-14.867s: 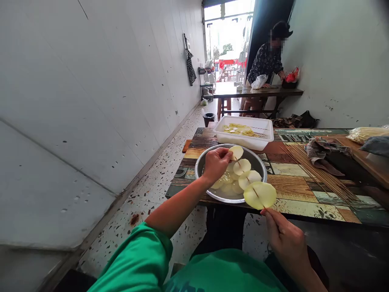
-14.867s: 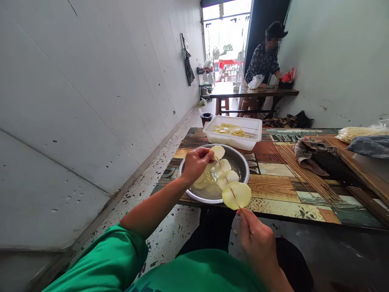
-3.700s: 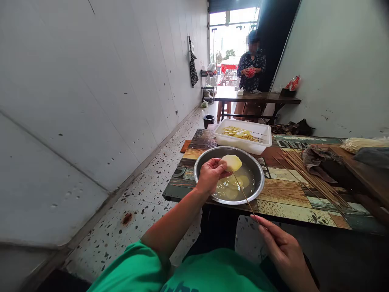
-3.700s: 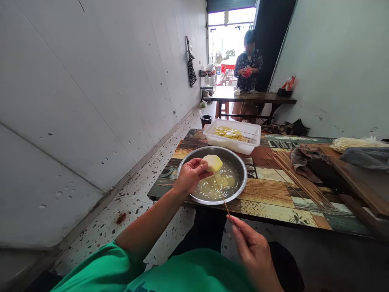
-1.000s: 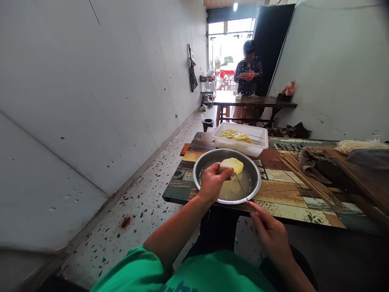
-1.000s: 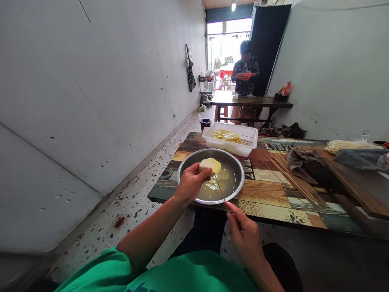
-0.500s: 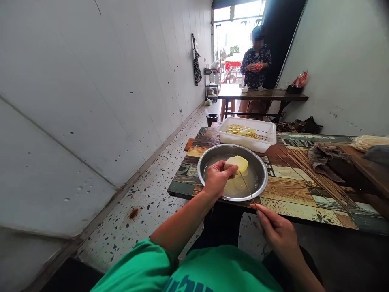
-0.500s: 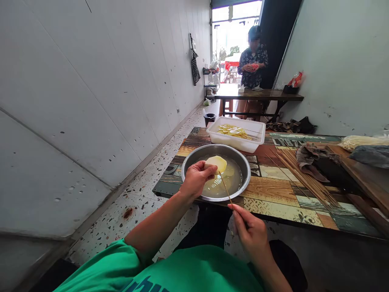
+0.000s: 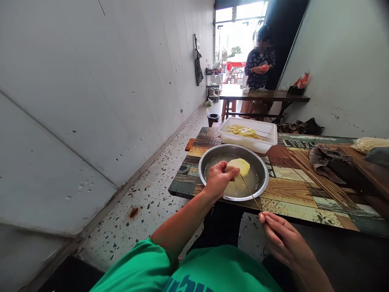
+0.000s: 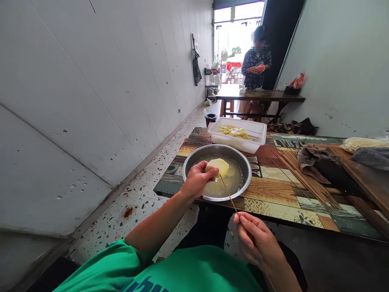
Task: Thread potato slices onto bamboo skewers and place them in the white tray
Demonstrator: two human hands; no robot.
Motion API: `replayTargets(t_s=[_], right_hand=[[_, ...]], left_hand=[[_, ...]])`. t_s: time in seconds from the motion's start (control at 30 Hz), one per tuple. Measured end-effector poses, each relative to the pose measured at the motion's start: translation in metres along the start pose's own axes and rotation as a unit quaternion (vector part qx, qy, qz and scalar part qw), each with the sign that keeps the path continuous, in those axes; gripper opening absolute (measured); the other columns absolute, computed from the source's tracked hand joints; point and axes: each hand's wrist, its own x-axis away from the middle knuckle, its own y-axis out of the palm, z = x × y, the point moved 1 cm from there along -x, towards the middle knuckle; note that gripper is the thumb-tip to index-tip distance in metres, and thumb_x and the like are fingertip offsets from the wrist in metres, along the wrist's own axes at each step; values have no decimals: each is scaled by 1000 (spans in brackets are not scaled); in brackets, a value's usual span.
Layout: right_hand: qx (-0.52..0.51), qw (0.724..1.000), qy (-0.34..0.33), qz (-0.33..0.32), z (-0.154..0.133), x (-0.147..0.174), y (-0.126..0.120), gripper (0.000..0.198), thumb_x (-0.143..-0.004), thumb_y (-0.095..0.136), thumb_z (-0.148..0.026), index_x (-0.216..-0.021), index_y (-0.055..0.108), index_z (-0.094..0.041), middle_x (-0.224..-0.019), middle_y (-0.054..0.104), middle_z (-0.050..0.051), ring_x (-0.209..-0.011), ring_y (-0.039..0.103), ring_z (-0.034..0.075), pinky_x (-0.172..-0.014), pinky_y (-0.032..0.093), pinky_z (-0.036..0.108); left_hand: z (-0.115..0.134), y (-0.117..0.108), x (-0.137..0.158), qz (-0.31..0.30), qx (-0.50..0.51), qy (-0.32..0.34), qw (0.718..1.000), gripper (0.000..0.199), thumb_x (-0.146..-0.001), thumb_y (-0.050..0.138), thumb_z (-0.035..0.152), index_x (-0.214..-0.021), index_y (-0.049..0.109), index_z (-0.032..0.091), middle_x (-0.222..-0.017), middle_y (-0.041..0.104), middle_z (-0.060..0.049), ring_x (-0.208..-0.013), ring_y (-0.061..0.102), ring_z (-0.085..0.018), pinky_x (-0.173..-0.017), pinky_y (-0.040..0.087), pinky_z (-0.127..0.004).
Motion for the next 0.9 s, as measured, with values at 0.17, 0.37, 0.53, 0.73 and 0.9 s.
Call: replayTargets(t_s=[0.17, 0.37, 0.53, 0.73, 0.9], right_hand=[[30, 999, -32, 22, -2, 0, 6, 31, -87, 64, -43, -106, 62, -19, -51, 45, -9, -30, 20, 0, -31, 19, 15], [211, 945, -157, 193, 0, -2, 13, 38, -83, 67, -45, -111, 69, -20, -62, 52, -3, -45, 40, 7, -40, 31, 19], [232, 930, -196, 208, 2, -3, 12, 31, -83, 66, -43, -103, 73, -20, -59, 52, -1, -51, 46, 10, -44, 37, 21], [-30, 998, -47, 30, -4, -4, 13, 23, -86, 66, -39, -92, 67, -17, -49, 26, -12, -32, 17, 0, -33, 18, 15], [-8, 998, -54, 37, 1, -8, 6, 27, -84, 67, -44, -90, 68, -17, -45, 28, -12, -28, 17, 1, -29, 20, 15]], left_hand=[[6, 1, 5, -35, 0, -14, 999, 44, -48, 85, 37, -67, 53, 14, -65, 58, 2, -57, 51, -7, -50, 41, -19], [3, 2, 7, -50, 15, -36, 998, 43, -50, 87, 33, -70, 56, 13, -68, 61, 1, -59, 56, -7, -52, 43, -18], [0, 0, 3, -67, 97, -152, 981, 41, -51, 89, 22, -74, 57, 12, -77, 66, -4, -62, 61, -10, -54, 45, -20], [2, -1, 2, -72, 122, -227, 963, 24, -64, 80, 13, -78, 61, 10, -75, 67, -6, -62, 63, -11, -57, 48, -22], [4, -2, 3, -73, 118, -242, 960, 21, -67, 78, 12, -81, 63, 10, -76, 68, -7, -63, 63, -12, -58, 49, -23]])
